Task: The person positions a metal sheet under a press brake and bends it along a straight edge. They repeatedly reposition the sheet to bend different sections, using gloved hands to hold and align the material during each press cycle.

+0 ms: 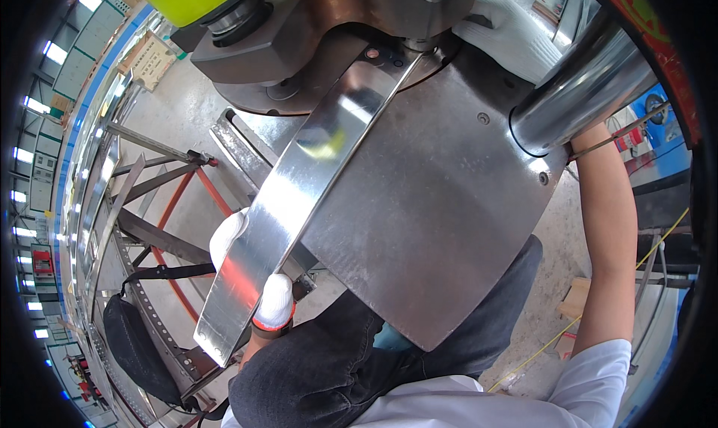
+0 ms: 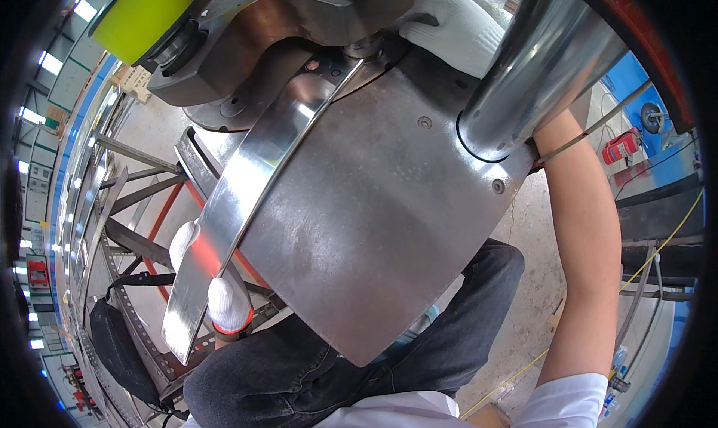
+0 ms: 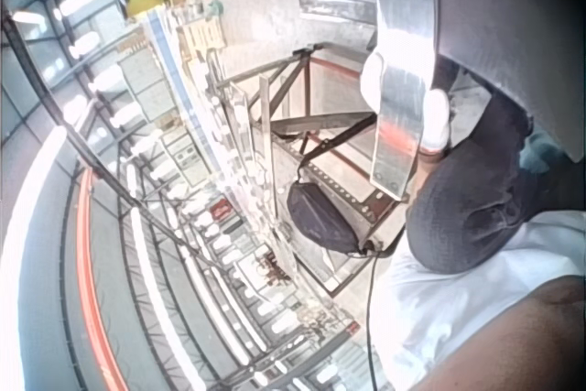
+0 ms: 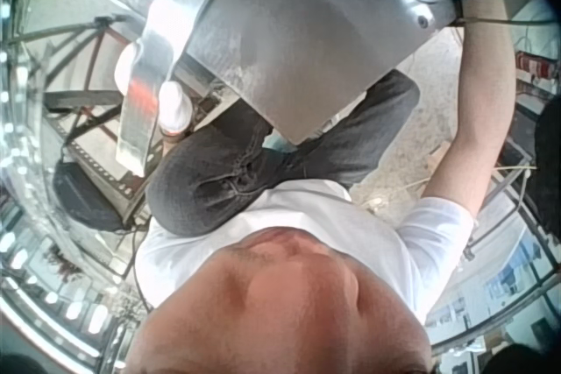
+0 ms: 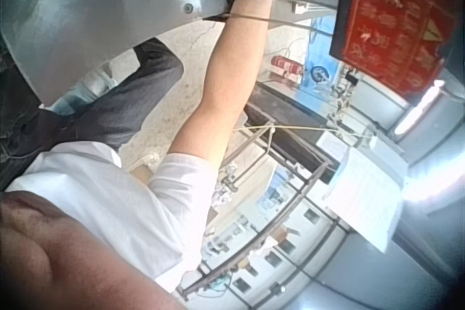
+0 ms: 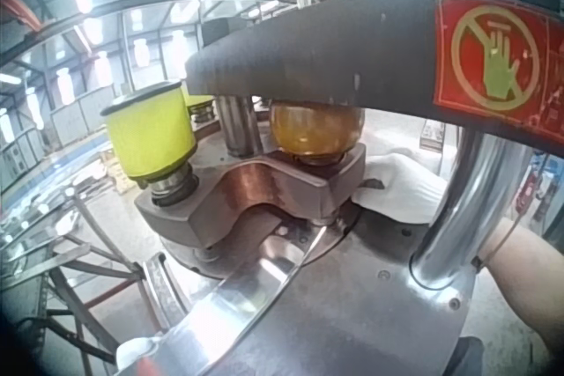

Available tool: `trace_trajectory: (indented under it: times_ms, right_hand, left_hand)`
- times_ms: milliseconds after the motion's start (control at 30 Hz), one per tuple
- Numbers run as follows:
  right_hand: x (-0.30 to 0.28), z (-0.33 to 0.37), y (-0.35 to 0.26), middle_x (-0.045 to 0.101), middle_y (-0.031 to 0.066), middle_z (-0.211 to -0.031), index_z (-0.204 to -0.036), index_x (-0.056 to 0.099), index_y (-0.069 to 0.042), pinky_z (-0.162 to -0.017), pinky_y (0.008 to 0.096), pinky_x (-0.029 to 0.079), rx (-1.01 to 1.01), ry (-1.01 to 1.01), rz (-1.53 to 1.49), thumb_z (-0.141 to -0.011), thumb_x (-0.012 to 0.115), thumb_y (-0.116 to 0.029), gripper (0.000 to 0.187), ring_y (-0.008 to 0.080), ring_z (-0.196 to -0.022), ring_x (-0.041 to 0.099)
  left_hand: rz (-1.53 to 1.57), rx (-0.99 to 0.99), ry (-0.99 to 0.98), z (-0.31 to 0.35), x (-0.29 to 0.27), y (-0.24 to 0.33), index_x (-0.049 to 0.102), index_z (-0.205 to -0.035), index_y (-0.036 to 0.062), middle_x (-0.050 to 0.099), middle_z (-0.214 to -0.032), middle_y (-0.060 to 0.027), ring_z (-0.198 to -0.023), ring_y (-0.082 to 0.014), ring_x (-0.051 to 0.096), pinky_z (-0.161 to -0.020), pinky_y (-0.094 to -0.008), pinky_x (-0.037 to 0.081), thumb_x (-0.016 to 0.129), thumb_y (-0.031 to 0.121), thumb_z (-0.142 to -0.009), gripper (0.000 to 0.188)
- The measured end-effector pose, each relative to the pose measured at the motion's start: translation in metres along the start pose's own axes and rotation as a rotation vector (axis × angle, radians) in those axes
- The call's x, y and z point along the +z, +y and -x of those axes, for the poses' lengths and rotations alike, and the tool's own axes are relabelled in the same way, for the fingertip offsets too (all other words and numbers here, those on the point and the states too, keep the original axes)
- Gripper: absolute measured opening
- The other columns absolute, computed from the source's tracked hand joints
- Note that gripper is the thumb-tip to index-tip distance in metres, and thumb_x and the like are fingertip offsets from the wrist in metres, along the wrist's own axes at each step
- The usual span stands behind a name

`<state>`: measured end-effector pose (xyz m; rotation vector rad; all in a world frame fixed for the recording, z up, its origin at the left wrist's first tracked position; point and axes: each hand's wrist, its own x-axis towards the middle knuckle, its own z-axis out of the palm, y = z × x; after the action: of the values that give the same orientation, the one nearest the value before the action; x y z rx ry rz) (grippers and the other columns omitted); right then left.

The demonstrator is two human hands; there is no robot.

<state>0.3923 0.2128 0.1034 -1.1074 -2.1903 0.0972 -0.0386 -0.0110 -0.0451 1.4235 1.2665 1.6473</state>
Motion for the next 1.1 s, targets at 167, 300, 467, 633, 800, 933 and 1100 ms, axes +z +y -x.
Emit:
trace_trajectory:
  times_ms: [167, 300, 467, 633, 800, 933, 1100]
  right_hand:
    - [0.002, -0.006, -0.013, 0.085, 0.0203, -0.108, -0.116, 0.085, -0.001, -0.096, 0.0436, 0.063, -0.047, 0.015, 0.015, -0.099, 0.078, -0.010, 0.020, 0.0360, -0.103, 0.083]
    - [-0.001, 0.004, 0.025, 0.082, 0.0114, -0.129, -0.139, 0.079, -0.001, -0.110, 0.0386, 0.060, -0.032, -0.106, 0.055, -0.110, 0.077, -0.011, 0.030, 0.0241, -0.120, 0.077]
    - [-0.006, -0.002, -0.014, 0.084, 0.0182, -0.115, -0.123, 0.083, 0.000, -0.100, 0.0422, 0.062, 0.068, -0.100, 0.029, -0.103, 0.078, -0.011, 0.024, 0.0327, -0.109, 0.081]
    - [-0.017, -0.002, -0.027, 0.085, 0.0208, -0.109, -0.117, 0.084, 0.000, -0.097, 0.0438, 0.063, 0.025, -0.052, 0.079, -0.100, 0.078, -0.010, 0.021, 0.0360, -0.104, 0.083]
    - [-0.016, -0.001, -0.026, 0.085, 0.0209, -0.110, -0.117, 0.084, 0.000, -0.098, 0.0441, 0.063, 0.070, -0.064, 0.048, -0.100, 0.078, -0.011, 0.021, 0.0363, -0.105, 0.082]
    - [-0.013, 0.000, -0.028, 0.085, 0.0208, -0.111, -0.118, 0.084, 0.000, -0.098, 0.0439, 0.063, 0.095, -0.067, 0.090, -0.100, 0.078, -0.011, 0.022, 0.0362, -0.105, 0.082]
    - [-0.011, 0.000, -0.024, 0.085, 0.0205, -0.111, -0.119, 0.084, 0.000, -0.098, 0.0433, 0.063, 0.068, -0.074, 0.045, -0.101, 0.078, -0.011, 0.022, 0.0364, -0.105, 0.082]
  left_hand:
    - [0.008, -0.037, 0.033, 0.004, -0.004, 0.004, 0.041, -0.169, 0.0039, 0.055, -0.162, -0.0186, -0.153, -0.0348, 0.056, -0.128, -0.0540, 0.047, 0.097, 0.068, -0.083, 0.121]
    - [0.056, -0.045, 0.028, 0.001, 0.004, 0.003, 0.042, -0.169, 0.0034, 0.056, -0.162, -0.0188, -0.154, -0.0351, 0.057, -0.129, -0.0542, 0.047, 0.098, 0.064, -0.082, 0.120]
    - [0.047, -0.046, 0.047, 0.003, 0.000, 0.003, 0.043, -0.169, 0.0029, 0.057, -0.161, -0.0184, -0.153, -0.0349, 0.058, -0.128, -0.0533, 0.047, 0.099, 0.060, -0.082, 0.118]
    - [0.054, -0.010, 0.030, 0.002, 0.001, 0.001, 0.043, -0.169, 0.0021, 0.057, -0.160, -0.0182, -0.152, -0.0344, 0.058, -0.128, -0.0525, 0.048, 0.100, 0.058, -0.083, 0.117]
    - [0.016, 0.043, -0.011, 0.000, 0.000, 0.001, 0.044, -0.170, 0.0004, 0.055, -0.167, -0.0178, -0.157, -0.0346, 0.054, -0.132, -0.0536, 0.043, 0.092, 0.061, -0.093, 0.110]
    - [0.015, 0.112, -0.013, -0.001, 0.001, -0.005, 0.045, -0.170, -0.0018, 0.054, -0.170, -0.0176, -0.159, -0.0345, 0.053, -0.134, -0.0539, 0.039, 0.086, 0.062, -0.100, 0.103]
    - [0.016, 0.135, 0.004, -0.003, 0.003, -0.003, 0.047, -0.168, -0.0037, 0.056, -0.166, -0.0167, -0.157, -0.0331, 0.055, -0.134, -0.0523, 0.039, 0.083, 0.058, -0.103, 0.097]
